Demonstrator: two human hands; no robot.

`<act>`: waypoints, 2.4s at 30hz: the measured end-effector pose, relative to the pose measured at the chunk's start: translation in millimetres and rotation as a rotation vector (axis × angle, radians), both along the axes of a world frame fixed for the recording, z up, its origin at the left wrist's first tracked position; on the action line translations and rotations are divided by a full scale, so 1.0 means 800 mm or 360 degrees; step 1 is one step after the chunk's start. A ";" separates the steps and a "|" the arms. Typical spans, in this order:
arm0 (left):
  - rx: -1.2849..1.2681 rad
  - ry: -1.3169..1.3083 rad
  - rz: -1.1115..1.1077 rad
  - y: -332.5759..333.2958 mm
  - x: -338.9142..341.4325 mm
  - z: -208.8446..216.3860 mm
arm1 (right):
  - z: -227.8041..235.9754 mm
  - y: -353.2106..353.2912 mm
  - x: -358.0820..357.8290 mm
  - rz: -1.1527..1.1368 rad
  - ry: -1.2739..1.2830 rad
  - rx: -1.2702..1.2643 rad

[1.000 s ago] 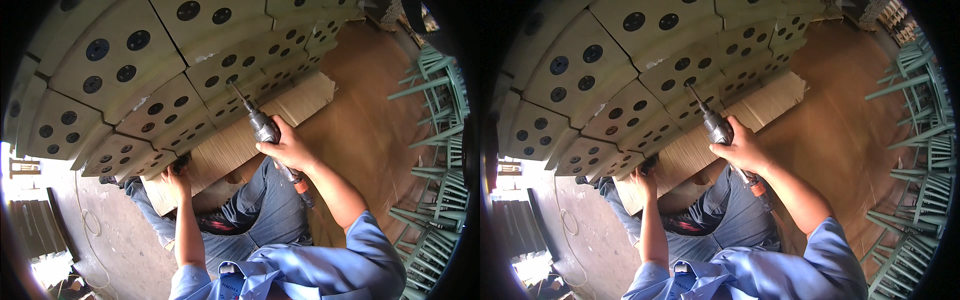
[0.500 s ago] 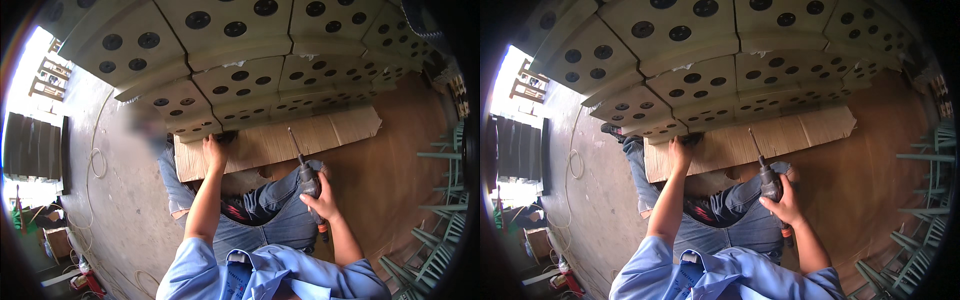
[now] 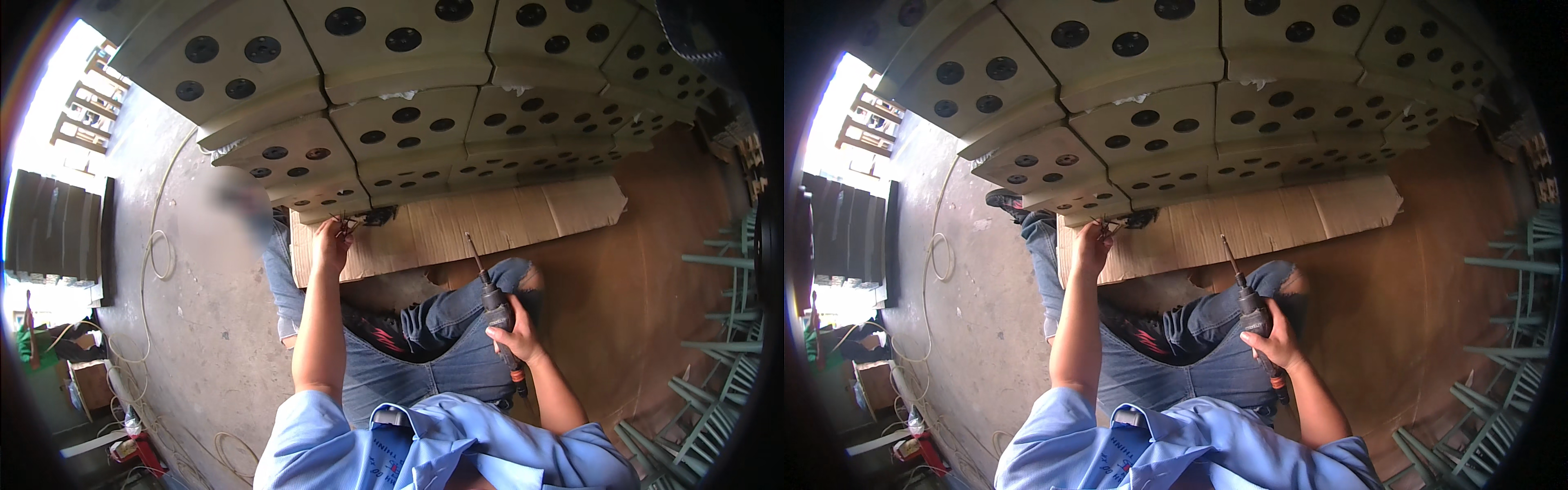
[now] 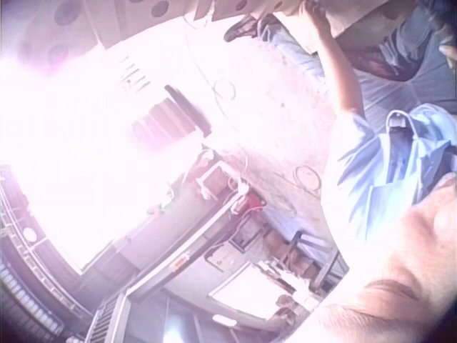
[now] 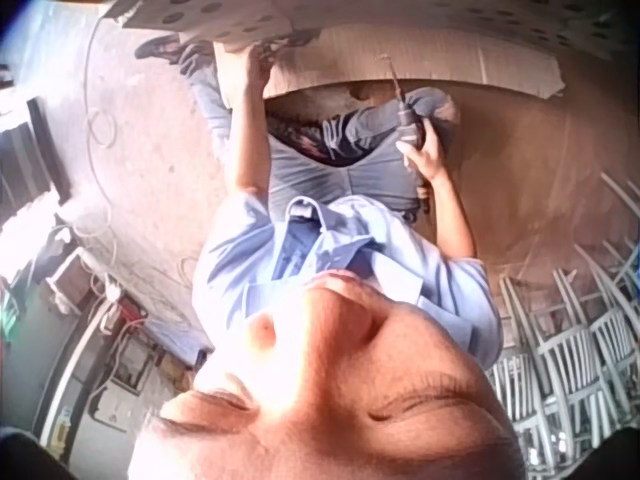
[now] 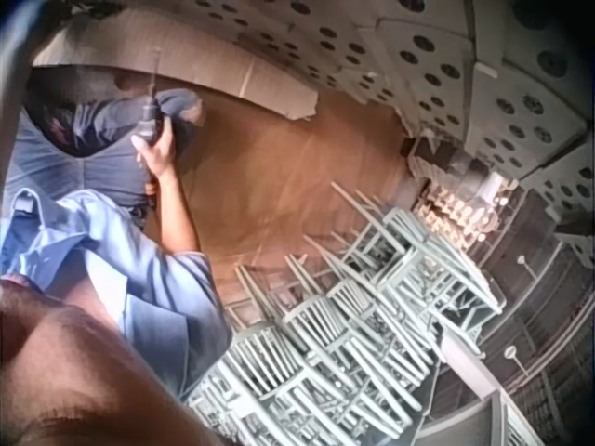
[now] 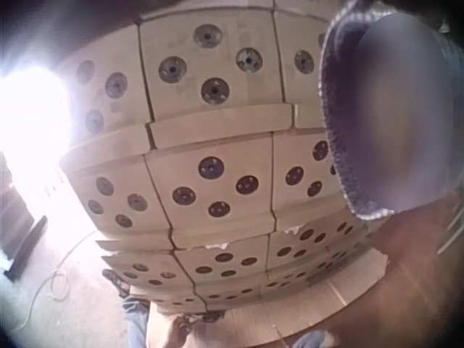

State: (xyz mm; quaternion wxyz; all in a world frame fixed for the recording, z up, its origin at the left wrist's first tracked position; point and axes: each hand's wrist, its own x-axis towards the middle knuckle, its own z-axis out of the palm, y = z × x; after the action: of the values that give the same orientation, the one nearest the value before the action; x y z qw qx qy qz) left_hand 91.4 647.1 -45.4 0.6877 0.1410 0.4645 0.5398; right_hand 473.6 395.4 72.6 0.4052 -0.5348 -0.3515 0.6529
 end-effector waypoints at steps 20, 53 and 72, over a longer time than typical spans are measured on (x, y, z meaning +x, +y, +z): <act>-0.0157 -0.0403 -0.0025 -0.003 0.011 -0.002 | -0.005 0.003 0.002 0.0025 -0.0032 -0.0023; 0.0327 -0.0220 -0.0570 -0.049 0.231 0.163 | 0.063 0.037 -0.022 0.0177 0.0028 0.0123; 0.0348 0.0161 -0.0770 -0.012 0.375 0.217 | 0.077 0.039 0.023 -0.0356 0.0253 0.0217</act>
State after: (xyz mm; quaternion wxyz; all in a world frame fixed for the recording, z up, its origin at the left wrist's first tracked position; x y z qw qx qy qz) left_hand 391.3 637.7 128.2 0.7532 0.3482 0.3902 0.3991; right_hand 492.1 426.8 134.5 0.5374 -0.4885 -0.3001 0.6184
